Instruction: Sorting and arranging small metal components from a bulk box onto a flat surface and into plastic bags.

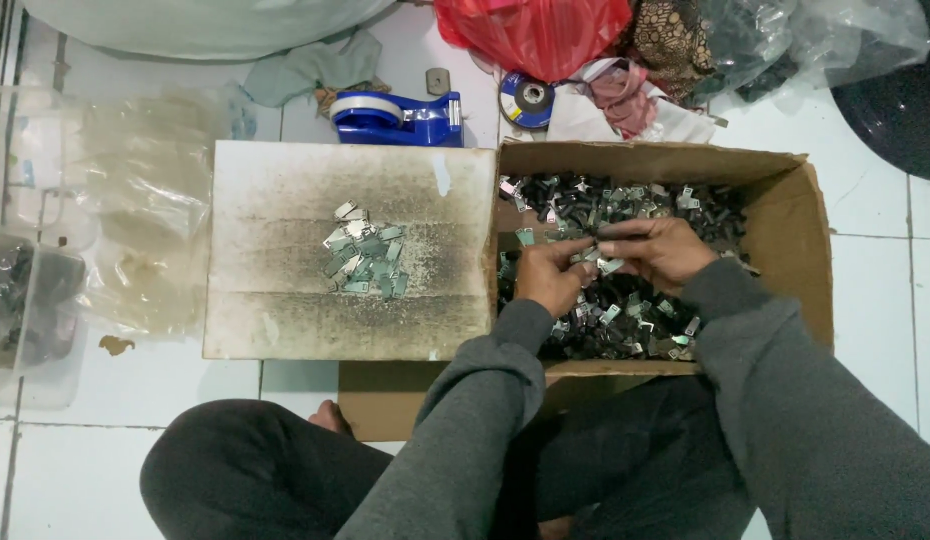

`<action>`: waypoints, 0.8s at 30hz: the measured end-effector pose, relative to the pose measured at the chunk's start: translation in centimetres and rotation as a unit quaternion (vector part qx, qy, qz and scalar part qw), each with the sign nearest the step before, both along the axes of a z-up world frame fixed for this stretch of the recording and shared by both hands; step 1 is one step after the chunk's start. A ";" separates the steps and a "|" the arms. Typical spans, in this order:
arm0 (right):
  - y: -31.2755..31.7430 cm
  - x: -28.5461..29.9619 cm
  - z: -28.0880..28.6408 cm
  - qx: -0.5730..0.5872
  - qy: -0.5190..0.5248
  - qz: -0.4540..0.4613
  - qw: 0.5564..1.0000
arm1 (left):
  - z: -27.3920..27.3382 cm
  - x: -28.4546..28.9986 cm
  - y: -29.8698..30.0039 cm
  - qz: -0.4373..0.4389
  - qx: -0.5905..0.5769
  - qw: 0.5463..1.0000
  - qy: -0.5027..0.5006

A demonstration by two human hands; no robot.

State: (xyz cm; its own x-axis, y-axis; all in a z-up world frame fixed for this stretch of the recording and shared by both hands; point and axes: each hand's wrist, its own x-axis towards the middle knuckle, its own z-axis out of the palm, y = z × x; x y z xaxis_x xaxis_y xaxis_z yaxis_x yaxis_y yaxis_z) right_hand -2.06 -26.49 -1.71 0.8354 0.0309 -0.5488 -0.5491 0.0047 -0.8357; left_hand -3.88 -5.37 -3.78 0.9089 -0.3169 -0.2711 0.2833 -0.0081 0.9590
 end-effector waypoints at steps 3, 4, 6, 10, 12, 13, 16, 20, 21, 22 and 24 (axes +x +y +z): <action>1.2 -0.7 2.4 -0.022 0.006 -0.019 1.000 | 3.5 -0.3 1.1 0.008 -0.032 0.998 0.046; 0.9 -0.7 1.9 -0.022 0.006 -0.019 1.000 | 3.9 -0.3 1.3 0.008 -0.032 0.998 0.047; 0.2 -0.6 0.9 0.009 0.018 -0.068 0.997 | 4.6 -0.3 1.7 -0.006 -0.043 0.998 0.033; 1.0 -0.6 4.0 0.028 0.060 -0.078 0.995 | 0.7 0.4 0.3 -0.019 -0.072 0.994 0.081; 0.0 -0.5 2.9 0.062 0.055 -0.048 0.995 | 1.6 0.2 0.0 -0.015 -0.094 0.989 0.112; 0.4 -0.6 3.8 0.061 0.055 -0.048 0.995 | 2.0 0.2 0.3 -0.015 -0.095 0.989 0.112; 1.2 -0.6 5.4 0.065 0.052 -0.066 0.994 | 3.3 0.3 1.0 -0.005 -0.118 0.987 0.109; 2.6 -0.4 7.4 0.066 0.038 -0.054 0.996 | 5.5 0.2 1.9 0.017 -0.112 0.990 0.089; 3.5 -0.2 8.8 0.067 0.026 -0.042 0.996 | 6.2 0.4 2.2 0.034 -0.111 0.988 0.101; 3.2 -0.1 8.4 0.066 0.024 -0.040 0.997 | 7.0 0.4 2.4 0.036 -0.112 0.988 0.099; 3.0 0.4 7.7 0.054 0.000 -0.025 0.998 | 8.5 0.6 2.8 0.064 -0.110 0.984 0.121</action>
